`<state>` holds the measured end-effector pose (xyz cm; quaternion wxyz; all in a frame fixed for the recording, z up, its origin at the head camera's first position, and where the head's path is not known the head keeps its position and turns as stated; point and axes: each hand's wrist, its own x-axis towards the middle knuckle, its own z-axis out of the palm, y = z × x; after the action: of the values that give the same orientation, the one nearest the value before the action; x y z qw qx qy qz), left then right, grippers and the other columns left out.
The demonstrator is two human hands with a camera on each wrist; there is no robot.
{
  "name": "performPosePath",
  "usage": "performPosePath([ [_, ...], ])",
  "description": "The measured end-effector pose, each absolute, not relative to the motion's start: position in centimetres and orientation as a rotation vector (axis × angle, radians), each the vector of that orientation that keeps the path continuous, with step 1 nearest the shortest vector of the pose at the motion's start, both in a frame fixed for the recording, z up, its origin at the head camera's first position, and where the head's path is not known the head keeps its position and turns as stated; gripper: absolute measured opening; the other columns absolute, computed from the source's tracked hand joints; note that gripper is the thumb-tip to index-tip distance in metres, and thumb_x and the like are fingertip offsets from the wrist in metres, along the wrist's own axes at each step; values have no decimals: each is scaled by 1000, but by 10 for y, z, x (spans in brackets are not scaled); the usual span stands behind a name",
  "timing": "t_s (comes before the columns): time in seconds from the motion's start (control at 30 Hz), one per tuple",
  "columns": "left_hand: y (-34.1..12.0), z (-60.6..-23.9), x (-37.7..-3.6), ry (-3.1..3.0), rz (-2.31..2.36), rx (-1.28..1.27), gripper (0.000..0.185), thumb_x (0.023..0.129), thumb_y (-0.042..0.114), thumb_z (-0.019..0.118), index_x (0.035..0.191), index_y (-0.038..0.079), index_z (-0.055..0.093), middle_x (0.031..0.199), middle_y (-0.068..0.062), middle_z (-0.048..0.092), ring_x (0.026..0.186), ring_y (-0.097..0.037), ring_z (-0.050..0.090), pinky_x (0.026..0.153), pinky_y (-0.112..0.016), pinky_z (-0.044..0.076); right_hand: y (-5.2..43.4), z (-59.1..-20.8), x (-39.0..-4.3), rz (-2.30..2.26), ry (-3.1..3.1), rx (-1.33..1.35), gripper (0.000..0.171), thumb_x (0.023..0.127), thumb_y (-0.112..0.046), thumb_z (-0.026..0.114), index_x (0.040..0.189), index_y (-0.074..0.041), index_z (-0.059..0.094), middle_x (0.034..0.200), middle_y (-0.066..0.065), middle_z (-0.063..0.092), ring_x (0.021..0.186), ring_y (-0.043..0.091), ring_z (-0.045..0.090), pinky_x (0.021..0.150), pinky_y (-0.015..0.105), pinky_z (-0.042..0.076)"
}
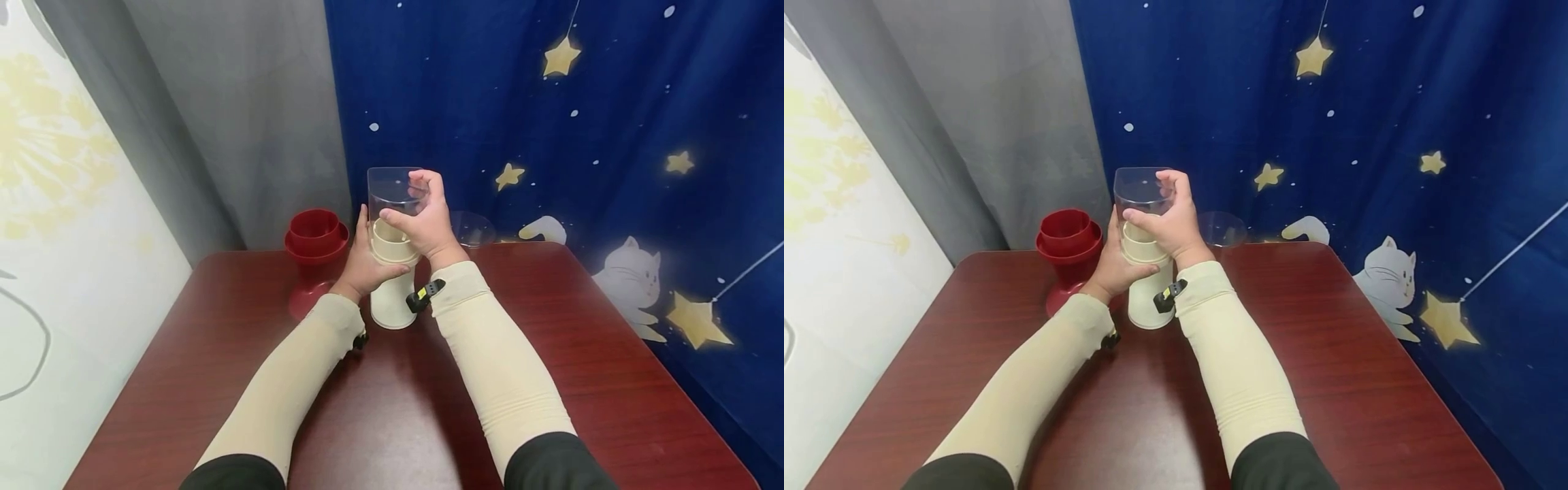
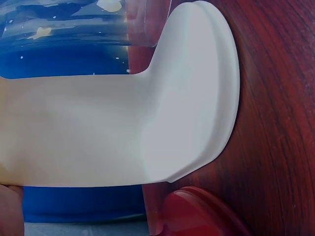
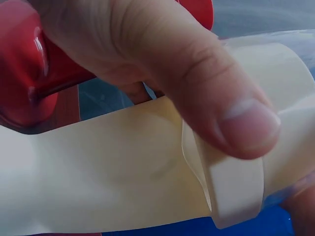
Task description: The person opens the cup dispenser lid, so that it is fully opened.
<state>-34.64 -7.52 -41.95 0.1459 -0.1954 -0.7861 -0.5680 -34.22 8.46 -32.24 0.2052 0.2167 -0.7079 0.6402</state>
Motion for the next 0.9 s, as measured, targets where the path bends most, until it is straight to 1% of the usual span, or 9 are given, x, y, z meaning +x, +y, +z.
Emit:
performPosePath([
  [0.1, -75, -418, -346, -2276, -1647, -558, 149, 66, 29, 100, 169, 26, -7, 166, -13, 38, 144, -29, 48, 119, -45, 45, 86, -322, -342, 1767, -1980, 606, 81, 71, -16, 92, 137, -14, 45, 142, 12, 56, 129, 26, 55, 106, 37, 49],
  [0.2, -76, -417, -345, -2290, -1647, -543, 148, 66, 31, 100, 169, 29, -6, 166, -11, 37, 144, -28, 47, 119, -45, 45, 86, -322, -340, 1755, -1972, 616, 83, 70, -16, 94, 137, -11, 45, 140, 12, 56, 127, 24, 55, 100, 34, 49],
  [0.3, -76, -417, -344, -2299, -1651, -532, 148, 66, 32, 100, 170, 28, -5, 166, -10, 37, 144, -29, 47, 118, -47, 46, 87, -322, -339, 1742, -1974, 622, 85, 70, -16, 95, 138, -9, 45, 140, 13, 56, 127, 24, 55, 98, 35, 49],
  [0.43, -75, -417, -343, -2294, -1654, -524, 148, 65, 30, 100, 170, 24, -5, 166, -12, 38, 144, -29, 48, 118, -47, 46, 88, -319, -338, 1736, -2000, 614, 85, 70, -17, 95, 138, -10, 45, 142, 12, 55, 129, 24, 55, 102, 37, 50],
  [0.63, -74, -418, -343, -2293, -1681, -524, 147, 67, 30, 100, 170, 26, -6, 167, -11, 36, 143, -29, 48, 117, -46, 47, 90, -316, -341, 1741, -2017, 601, 81, 72, -18, 93, 136, -12, 45, 143, 12, 54, 130, 27, 55, 109, 43, 50],
  [0.7, -74, -418, -343, -2296, -1679, -524, 147, 67, 31, 99, 170, 25, -5, 167, -11, 36, 143, -29, 48, 117, -46, 47, 90, -315, -340, 1746, -2023, 597, 80, 73, -17, 93, 137, -13, 45, 144, 12, 53, 131, 27, 54, 111, 43, 49],
  [0.8, -75, -418, -343, -2303, -1661, -521, 146, 67, 31, 99, 170, 25, -5, 168, -10, 35, 144, -29, 47, 118, -47, 46, 89, -314, -340, 1732, -2032, 598, 80, 72, -18, 93, 137, -13, 45, 144, 11, 53, 132, 26, 54, 109, 41, 50],
  [0.87, -75, -418, -343, -2304, -1651, -525, 147, 66, 31, 100, 170, 25, -5, 169, -10, 34, 146, -29, 46, 119, -47, 44, 90, -312, -339, 1722, -2017, 602, 80, 71, -17, 93, 136, -12, 46, 143, 12, 55, 129, 24, 55, 105, 37, 51],
  [0.9, -75, -418, -343, -2305, -1649, -529, 148, 66, 30, 100, 170, 27, -5, 171, -8, 31, 148, -29, 43, 121, -47, 43, 90, -310, -339, 1728, -1989, 607, 80, 70, -16, 93, 135, -11, 46, 140, 13, 55, 127, 23, 56, 102, 35, 51],
])
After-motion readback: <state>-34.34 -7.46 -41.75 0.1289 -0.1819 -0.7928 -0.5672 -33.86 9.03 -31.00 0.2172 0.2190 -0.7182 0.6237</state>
